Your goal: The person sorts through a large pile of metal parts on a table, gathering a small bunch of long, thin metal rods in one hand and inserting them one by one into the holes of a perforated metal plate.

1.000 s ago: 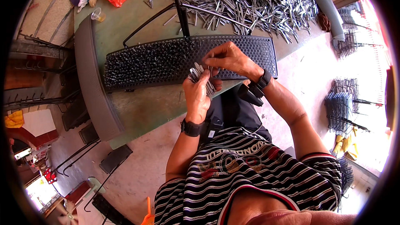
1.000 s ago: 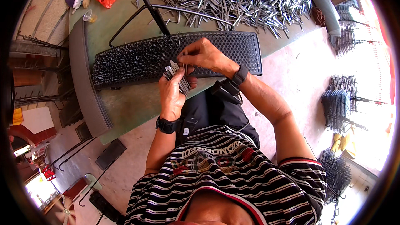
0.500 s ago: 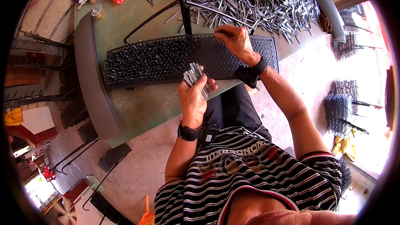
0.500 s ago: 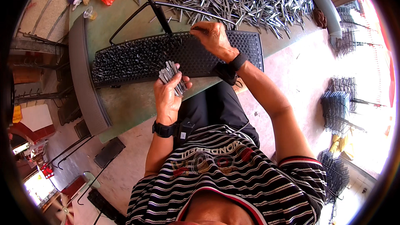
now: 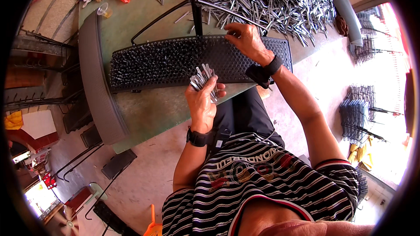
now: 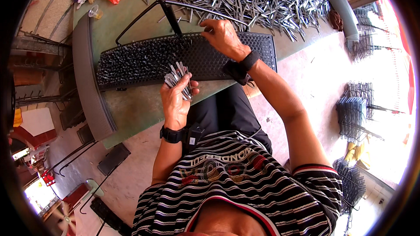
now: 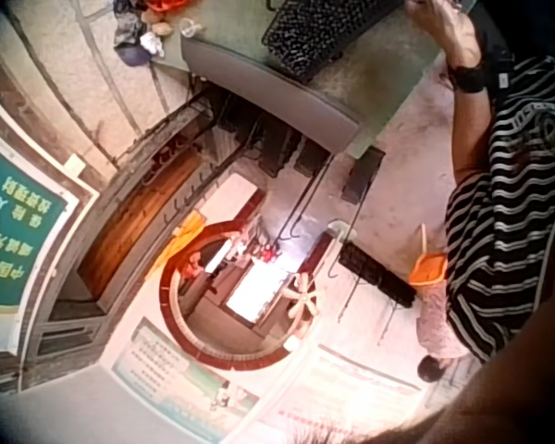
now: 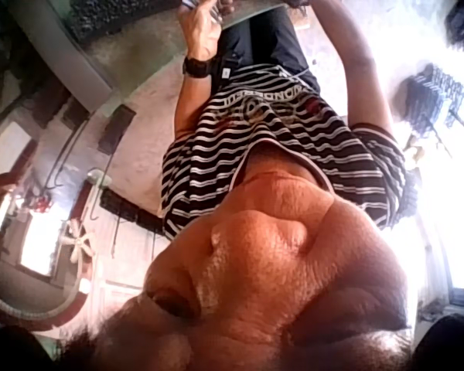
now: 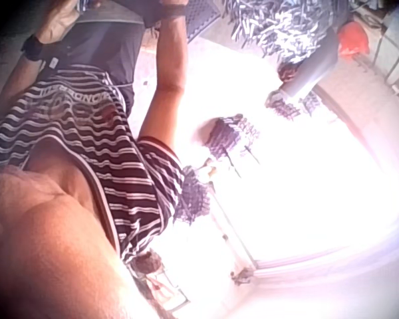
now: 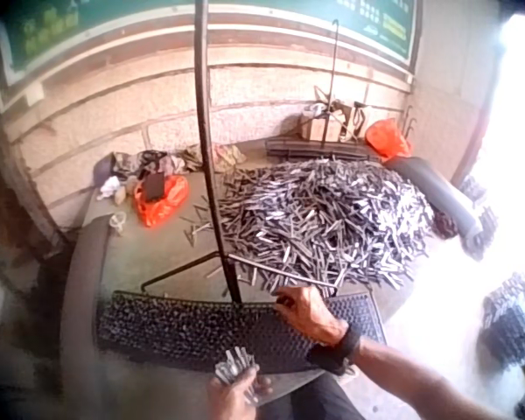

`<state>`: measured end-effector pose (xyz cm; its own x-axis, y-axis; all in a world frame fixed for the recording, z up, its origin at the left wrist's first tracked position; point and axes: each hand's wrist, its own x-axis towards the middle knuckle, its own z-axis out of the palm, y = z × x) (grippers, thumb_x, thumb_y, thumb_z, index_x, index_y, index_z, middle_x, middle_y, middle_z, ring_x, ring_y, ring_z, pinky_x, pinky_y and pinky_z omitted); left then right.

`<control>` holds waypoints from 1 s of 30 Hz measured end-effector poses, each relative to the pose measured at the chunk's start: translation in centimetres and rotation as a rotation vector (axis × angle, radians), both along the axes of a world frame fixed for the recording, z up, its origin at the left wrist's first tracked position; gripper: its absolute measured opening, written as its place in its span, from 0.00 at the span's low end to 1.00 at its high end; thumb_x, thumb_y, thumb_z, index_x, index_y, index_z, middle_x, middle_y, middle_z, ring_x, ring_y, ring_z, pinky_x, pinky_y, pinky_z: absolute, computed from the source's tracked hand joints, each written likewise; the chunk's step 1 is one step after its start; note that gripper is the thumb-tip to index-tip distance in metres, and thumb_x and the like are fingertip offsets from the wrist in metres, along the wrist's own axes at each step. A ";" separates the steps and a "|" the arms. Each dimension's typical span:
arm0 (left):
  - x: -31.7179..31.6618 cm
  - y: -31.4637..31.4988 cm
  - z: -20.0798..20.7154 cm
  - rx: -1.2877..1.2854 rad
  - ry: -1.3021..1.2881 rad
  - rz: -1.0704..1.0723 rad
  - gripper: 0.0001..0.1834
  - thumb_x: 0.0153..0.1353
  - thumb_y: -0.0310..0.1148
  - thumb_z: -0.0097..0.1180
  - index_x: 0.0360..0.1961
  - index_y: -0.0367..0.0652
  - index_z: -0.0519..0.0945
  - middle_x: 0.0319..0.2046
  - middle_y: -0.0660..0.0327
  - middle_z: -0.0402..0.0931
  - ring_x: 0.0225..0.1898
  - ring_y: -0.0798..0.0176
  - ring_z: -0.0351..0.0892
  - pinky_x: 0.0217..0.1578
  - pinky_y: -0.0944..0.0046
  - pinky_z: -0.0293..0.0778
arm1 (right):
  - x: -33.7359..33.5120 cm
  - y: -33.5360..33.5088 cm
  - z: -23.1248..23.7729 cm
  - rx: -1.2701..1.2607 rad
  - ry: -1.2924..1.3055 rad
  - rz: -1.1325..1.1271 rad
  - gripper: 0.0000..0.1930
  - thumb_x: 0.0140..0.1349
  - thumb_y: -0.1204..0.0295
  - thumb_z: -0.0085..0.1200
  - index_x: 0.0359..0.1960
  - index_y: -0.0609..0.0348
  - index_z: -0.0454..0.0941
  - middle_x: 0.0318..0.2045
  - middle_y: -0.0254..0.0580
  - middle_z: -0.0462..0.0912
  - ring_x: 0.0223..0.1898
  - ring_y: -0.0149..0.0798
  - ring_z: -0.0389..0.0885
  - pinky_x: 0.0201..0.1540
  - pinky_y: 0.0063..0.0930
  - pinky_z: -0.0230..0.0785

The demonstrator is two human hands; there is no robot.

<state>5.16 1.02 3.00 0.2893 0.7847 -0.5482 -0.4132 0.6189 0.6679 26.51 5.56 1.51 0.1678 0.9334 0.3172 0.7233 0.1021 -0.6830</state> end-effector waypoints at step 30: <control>0.6 0.0 0.1 0.040 -0.056 -0.061 0.08 0.56 0.23 0.57 0.38 0.36 0.78 0.31 0.55 0.79 0.27 0.59 0.81 0.23 0.65 0.77 | -5.0 -4.1 4.0 -0.591 0.565 0.287 0.12 0.55 0.65 0.61 0.30 0.64 0.82 0.19 0.33 0.79 0.21 0.20 0.70 0.23 0.17 0.63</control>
<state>5.72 1.03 3.10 0.3666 0.7858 -0.4982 -0.4128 0.6172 0.6698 21.54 1.41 5.53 -0.1134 0.9492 -0.2934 0.2604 -0.2566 -0.9308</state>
